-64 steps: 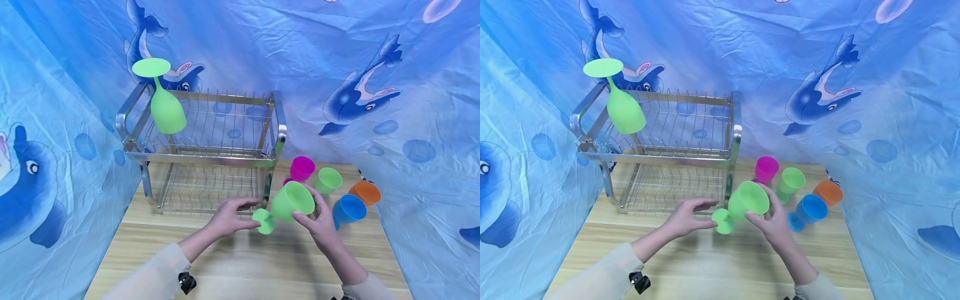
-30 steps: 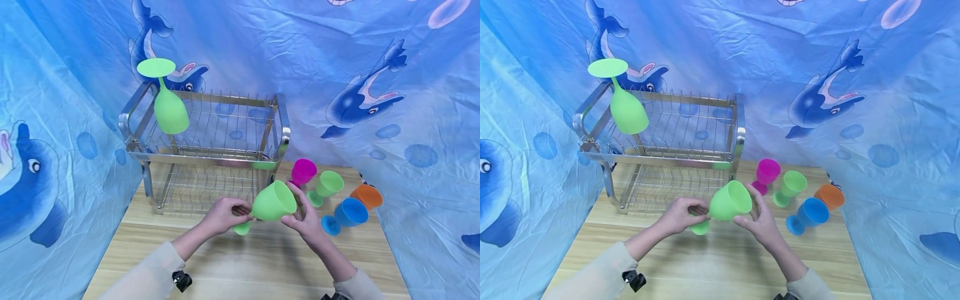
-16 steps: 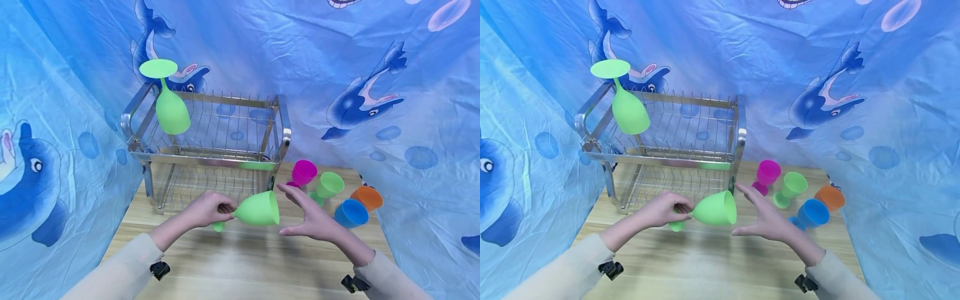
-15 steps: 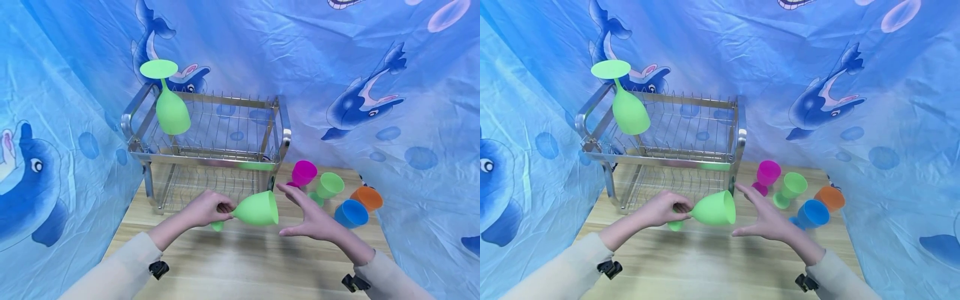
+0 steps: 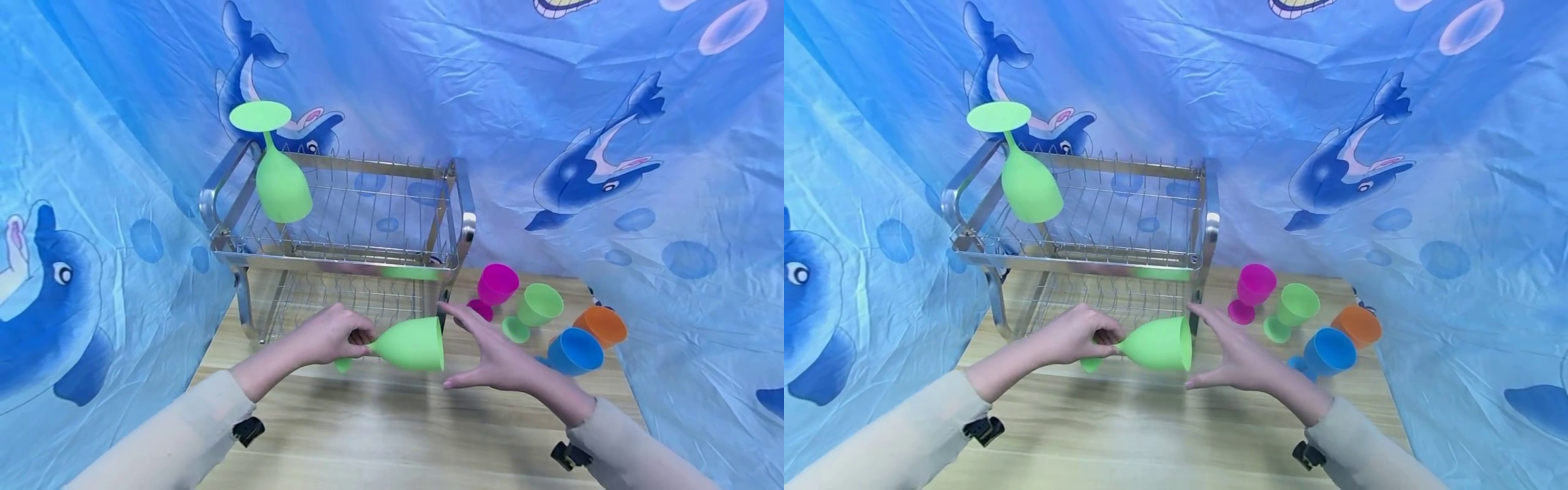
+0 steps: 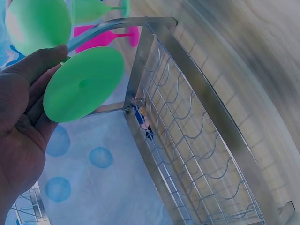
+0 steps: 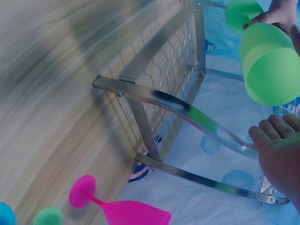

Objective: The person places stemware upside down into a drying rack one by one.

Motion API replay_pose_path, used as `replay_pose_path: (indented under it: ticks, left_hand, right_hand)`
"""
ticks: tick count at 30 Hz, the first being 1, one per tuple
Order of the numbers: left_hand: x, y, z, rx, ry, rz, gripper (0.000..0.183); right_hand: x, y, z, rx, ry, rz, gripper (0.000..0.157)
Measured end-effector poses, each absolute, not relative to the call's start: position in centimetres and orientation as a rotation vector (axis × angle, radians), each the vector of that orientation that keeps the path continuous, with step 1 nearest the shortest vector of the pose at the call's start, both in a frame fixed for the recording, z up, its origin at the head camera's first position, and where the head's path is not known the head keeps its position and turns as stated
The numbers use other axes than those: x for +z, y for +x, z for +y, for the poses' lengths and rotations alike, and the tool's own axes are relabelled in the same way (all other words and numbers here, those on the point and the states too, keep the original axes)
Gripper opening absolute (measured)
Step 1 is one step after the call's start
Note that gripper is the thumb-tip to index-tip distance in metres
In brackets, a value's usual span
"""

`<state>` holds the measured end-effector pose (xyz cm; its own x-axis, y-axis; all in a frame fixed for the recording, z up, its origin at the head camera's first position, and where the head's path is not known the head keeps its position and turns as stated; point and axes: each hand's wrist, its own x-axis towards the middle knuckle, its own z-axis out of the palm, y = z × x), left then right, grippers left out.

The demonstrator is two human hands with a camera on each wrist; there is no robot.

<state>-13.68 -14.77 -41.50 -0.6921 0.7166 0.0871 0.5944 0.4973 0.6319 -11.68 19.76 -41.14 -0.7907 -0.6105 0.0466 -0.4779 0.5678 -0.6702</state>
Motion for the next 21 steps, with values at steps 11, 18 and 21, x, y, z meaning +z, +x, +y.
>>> replay_pose_path:
  ticks: [11,18,21]
  left_hand:
    - [-41.7,-13.7,-14.7,0.928,1.132,2.568,0.011]
    - [-41.7,-13.7,-14.6,0.902,1.132,2.578,0.011]
    - [-41.7,-13.7,-14.5,0.891,1.129,2.583,0.012]
  right_hand:
    - [-42.0,-11.9,18.6,-1.024,-0.929,2.612,0.119]
    - [-42.3,-12.2,18.0,-1.049,-0.943,2.614,0.100]
    - [-42.5,-12.2,17.9,-1.070,-0.951,2.617,0.095]
